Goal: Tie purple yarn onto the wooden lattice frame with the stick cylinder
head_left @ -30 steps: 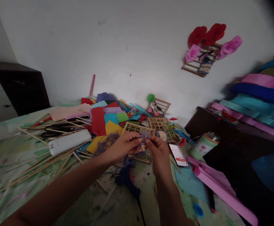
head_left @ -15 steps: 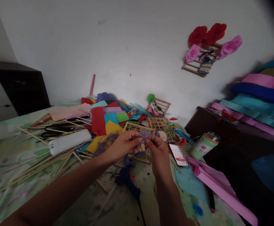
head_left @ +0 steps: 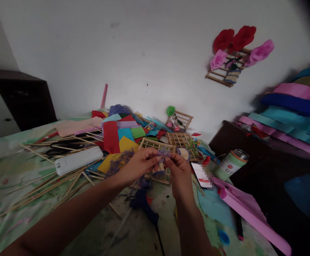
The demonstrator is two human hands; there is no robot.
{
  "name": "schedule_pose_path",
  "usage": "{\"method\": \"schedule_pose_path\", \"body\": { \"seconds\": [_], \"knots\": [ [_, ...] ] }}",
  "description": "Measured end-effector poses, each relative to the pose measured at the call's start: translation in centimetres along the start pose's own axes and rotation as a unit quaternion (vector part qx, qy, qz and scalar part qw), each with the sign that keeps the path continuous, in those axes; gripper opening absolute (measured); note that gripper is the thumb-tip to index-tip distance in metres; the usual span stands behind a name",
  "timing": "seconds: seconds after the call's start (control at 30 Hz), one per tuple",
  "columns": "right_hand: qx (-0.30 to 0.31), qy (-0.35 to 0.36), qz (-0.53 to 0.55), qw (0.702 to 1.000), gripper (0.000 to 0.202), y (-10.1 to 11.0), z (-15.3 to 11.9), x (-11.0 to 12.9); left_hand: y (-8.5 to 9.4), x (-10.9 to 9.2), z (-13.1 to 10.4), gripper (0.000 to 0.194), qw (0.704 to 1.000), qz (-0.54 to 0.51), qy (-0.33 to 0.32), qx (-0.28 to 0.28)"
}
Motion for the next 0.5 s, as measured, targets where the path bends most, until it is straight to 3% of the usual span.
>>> {"method": "schedule_pose_path", "body": {
  "seconds": [0.13,0.33,0.4,0.5],
  "knots": [
    [0.003,0.002,0.006,1.0,0.012,0.1,0.0,-0.2,0.1,0.2,0.0,0.027,1.0,0.0,0.003,-0.001],
    [-0.075,-0.006,0.054,0.996,0.036,1.1,-0.2,-0.7,0.4,0.8,0.0,0.027,0.999,-0.047,0.007,-0.003],
    [-0.06,-0.004,0.054,0.997,0.04,1.0,-0.1,-0.6,0.6,0.9,0.1,0.028,0.997,-0.07,0.01,-0.009],
    [0.016,0.007,-0.016,1.0,0.036,0.2,0.1,-0.1,0.7,1.0,0.2,0.028,0.995,-0.095,0.005,-0.015]
  ]
}}
Point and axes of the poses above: each hand's wrist, its own z-axis towards the middle knuckle, its own y-axis out of the back of the hand, x = y × z, the point moved 5 cm from there along z, towards the middle knuckle, and after that the axes turned 10 degrees about x, right-handed, at the moved point
